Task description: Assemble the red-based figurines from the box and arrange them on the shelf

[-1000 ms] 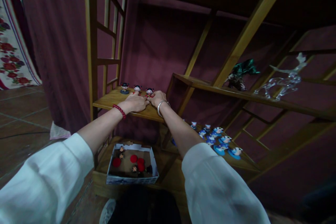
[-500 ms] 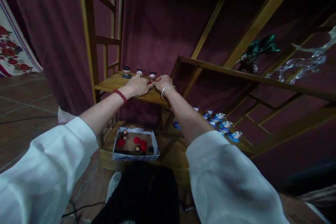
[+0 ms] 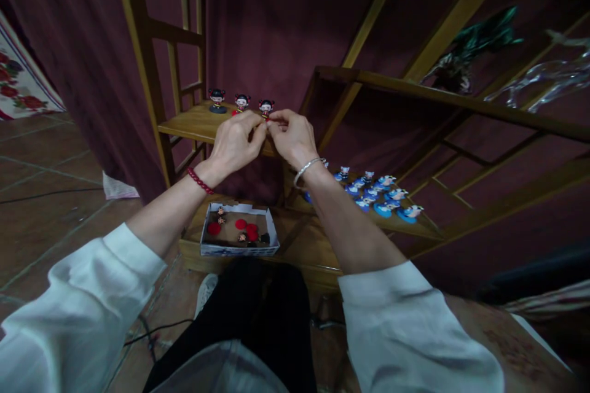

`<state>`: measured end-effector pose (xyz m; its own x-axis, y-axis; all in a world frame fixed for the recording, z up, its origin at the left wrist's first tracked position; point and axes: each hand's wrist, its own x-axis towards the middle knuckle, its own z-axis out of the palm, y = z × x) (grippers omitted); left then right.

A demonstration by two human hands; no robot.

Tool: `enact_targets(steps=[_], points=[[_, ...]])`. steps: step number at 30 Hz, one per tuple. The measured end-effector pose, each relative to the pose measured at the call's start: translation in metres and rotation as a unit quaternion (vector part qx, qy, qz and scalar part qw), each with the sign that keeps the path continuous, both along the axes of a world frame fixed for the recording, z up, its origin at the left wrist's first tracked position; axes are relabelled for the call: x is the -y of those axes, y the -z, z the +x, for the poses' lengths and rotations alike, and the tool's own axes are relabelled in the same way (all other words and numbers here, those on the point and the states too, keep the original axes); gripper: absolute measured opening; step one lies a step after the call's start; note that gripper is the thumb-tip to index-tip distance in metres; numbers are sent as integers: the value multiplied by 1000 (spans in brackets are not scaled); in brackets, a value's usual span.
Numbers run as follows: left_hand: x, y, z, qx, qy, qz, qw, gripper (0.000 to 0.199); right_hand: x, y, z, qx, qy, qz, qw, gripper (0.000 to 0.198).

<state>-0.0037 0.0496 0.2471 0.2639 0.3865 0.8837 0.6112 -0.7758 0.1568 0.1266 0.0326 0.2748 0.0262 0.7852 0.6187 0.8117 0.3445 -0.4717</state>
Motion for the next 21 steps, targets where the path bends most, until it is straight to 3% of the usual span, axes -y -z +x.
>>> enact_targets(steps=[5, 13, 21], points=[[16, 15, 0, 36, 44, 39, 998, 23, 24, 18, -6, 18, -51, 79, 995, 24], [22, 36, -1, 48, 58, 79, 994, 18, 41, 39, -9, 32, -94, 195, 976, 26], [32, 79, -1, 48, 59, 71, 995, 15, 59, 87, -7, 58, -116, 198, 971, 31]])
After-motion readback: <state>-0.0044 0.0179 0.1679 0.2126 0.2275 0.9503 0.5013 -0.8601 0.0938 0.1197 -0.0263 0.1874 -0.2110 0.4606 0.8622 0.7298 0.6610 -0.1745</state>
